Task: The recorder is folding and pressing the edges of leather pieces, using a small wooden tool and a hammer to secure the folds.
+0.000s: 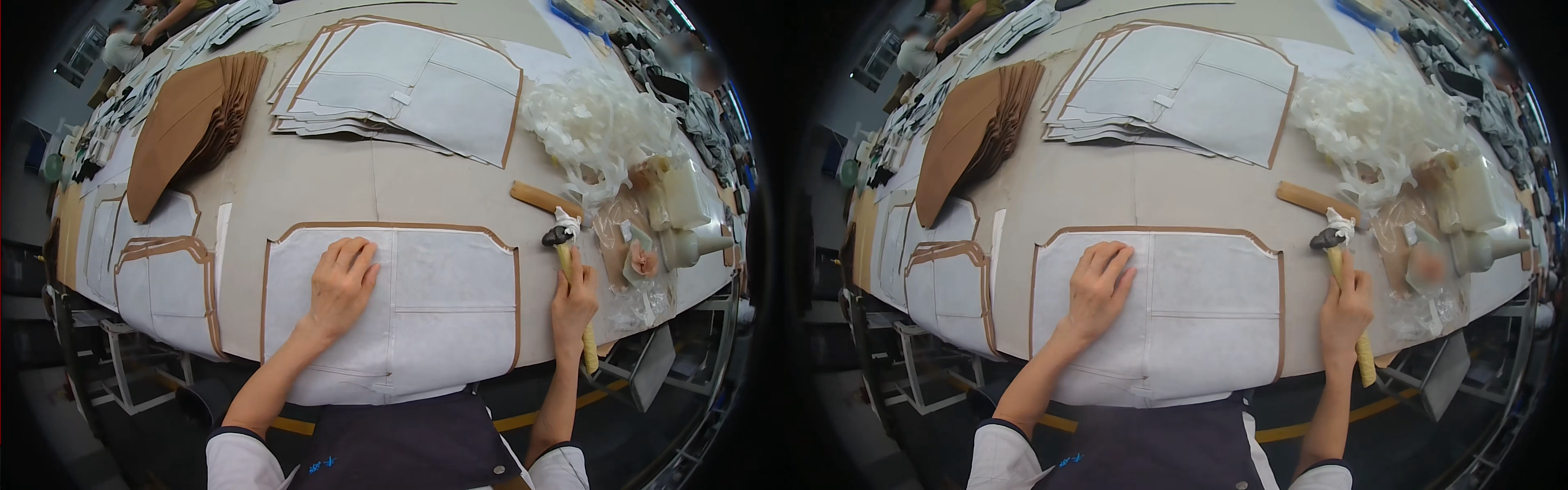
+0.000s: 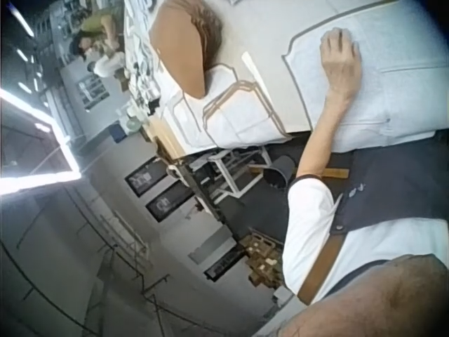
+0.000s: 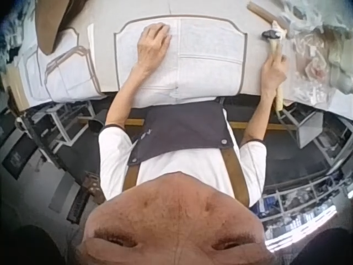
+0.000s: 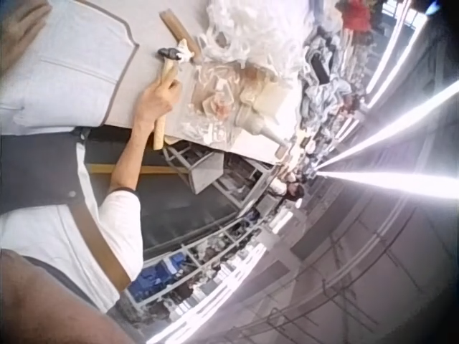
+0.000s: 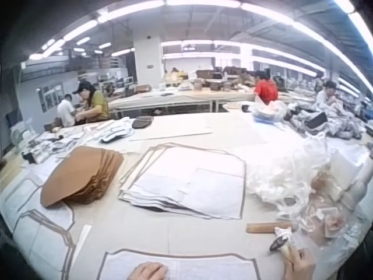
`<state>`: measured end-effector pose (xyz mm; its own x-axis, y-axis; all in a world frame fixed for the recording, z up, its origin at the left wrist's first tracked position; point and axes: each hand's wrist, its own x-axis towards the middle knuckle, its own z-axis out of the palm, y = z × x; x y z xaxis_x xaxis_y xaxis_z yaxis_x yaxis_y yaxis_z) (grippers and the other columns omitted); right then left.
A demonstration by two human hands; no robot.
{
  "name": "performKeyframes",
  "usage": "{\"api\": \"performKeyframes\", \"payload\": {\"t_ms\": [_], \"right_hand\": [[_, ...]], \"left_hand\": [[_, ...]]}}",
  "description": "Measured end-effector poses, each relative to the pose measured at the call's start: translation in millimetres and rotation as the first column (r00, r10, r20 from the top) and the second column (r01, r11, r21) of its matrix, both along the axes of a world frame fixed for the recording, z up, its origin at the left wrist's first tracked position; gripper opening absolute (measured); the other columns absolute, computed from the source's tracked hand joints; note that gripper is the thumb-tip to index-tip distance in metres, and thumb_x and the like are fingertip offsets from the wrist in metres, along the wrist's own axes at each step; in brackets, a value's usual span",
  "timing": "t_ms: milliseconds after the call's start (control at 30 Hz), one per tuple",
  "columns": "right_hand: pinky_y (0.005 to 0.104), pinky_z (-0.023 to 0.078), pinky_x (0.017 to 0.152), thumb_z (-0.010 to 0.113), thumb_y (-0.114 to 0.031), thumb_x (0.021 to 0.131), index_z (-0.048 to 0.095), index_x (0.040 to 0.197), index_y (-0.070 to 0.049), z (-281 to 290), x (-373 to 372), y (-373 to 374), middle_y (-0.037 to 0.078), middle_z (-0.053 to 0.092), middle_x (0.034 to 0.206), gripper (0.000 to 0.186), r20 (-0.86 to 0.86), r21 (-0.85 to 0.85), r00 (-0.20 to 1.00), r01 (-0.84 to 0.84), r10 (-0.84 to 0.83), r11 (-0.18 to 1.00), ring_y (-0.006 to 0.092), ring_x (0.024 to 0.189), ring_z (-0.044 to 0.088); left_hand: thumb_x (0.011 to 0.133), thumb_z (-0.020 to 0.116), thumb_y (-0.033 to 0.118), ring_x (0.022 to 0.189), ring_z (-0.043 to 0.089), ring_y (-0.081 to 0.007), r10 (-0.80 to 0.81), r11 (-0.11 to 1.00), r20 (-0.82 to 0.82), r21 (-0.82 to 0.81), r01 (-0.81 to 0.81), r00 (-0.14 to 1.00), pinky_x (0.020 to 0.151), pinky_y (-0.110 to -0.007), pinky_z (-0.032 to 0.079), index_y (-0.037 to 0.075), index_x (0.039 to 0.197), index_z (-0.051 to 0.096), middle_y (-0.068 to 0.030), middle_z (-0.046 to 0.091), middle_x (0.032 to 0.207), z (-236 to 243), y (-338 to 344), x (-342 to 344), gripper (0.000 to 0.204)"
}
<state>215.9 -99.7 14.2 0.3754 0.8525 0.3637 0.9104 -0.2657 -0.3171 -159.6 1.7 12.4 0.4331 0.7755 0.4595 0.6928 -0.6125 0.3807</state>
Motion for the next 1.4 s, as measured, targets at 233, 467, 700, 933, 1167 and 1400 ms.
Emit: {"api": "performKeyframes", "payload": {"t_ms": [233, 467, 700, 933, 1167, 1400], "right_hand": [[0.0428, 0.046, 0.089, 0.078, -0.007, 0.086, 0.071, 0.107, -0.003, 31.0, -88.4, 74.7, 0.011, 0.066, 0.105, 0.023, 0.049, 0.131, 0.802, -0.596, 0.595, 0.792, 0.0304, 0.101, 0.062], [0.0406, 0.051, 0.081, 0.081, -0.005, 0.084, 0.07, 0.098, -0.003, -8.5, -163.7, 150.3, 0.008, 0.065, 0.099, 0.018, -0.172, 0.22, 0.564, -0.777, 0.808, 0.589, 0.0288, 0.095, 0.061], [0.0412, 0.052, 0.08, 0.081, -0.006, 0.084, 0.069, 0.095, -0.003, -12.0, -174.9, 159.3, 0.008, 0.065, 0.097, 0.016, -0.215, 0.175, 0.56, -0.784, 0.8, 0.596, 0.0296, 0.092, 0.061], [0.0401, 0.053, 0.079, 0.079, -0.004, 0.084, 0.069, 0.094, -0.004, -11.1, -171.1, 161.2, 0.007, 0.065, 0.094, 0.014, -0.236, 0.178, 0.531, -0.8, 0.814, 0.573, 0.029, 0.091, 0.062], [0.0407, 0.053, 0.075, 0.071, 0.001, 0.076, 0.065, 0.091, -0.002, -8.2, -173.2, 165.5, 0.009, 0.062, 0.093, 0.016, 0.026, 0.074, 0.465, -0.884, 0.885, 0.462, 0.0291, 0.088, 0.062], [0.0395, 0.056, 0.07, 0.068, 0.001, 0.074, 0.065, 0.092, 0.001, 0.9, -173.3, 168.6, 0.012, 0.061, 0.093, 0.018, 0.075, -0.041, 0.398, -0.915, 0.914, 0.401, 0.0282, 0.088, 0.063]], "left_hand": [[0.086, 0.077, 0.007, 0.108, 0.062, -0.0313, 0.037, 0.999, -0.008, 0.037, -0.037, 0.999, 0.09, -0.043, 0.053, -0.001, 0.121, 0.07, -0.012, 0.065, 0.116, -7.0, 4.3, 2.9, 0.037], [0.086, 0.078, 0.009, 0.107, 0.062, -0.0302, 0.041, 0.997, 0.009, 0.071, -0.042, 0.999, 0.089, -0.042, 0.052, -0.001, 0.125, 0.07, -0.0119, 0.064, 0.116, -15.8, 7.5, 7.7, 0.04], [0.085, 0.078, 0.011, 0.108, 0.061, -0.0282, 0.07, 0.993, -0.016, 0.101, -0.068, 0.997, 0.088, -0.041, 0.051, -0.002, 0.124, 0.071, -0.0105, 0.063, 0.116, -19.9, 5.7, 6.4, 0.042], [0.084, 0.079, 0.011, 0.109, 0.06, -0.0274, 0.078, 0.993, -0.019, 0.089, -0.076, 0.997, 0.091, -0.042, 0.049, -0.002, 0.125, 0.071, -0.0101, 0.062, 0.117, -18.6, 5.8, 7.2, 0.044], [0.084, 0.078, 0.009, 0.108, 0.06, -0.0271, 0.068, 0.995, 0.0, 0.075, -0.068, 0.998, 0.09, -0.041, 0.048, -0.002, 0.127, 0.07, -0.0102, 0.061, 0.116, -18.8, 7.7, 7.2, 0.045], [0.084, 0.077, 0.007, 0.108, 0.058, -0.0267, 0.053, 0.997, 0.016, 0.055, -0.054, 0.998, 0.091, -0.041, 0.046, -0.001, 0.126, 0.069, -0.0094, 0.06, 0.114, -18.7, 7.6, 9.3, 0.044]]}}
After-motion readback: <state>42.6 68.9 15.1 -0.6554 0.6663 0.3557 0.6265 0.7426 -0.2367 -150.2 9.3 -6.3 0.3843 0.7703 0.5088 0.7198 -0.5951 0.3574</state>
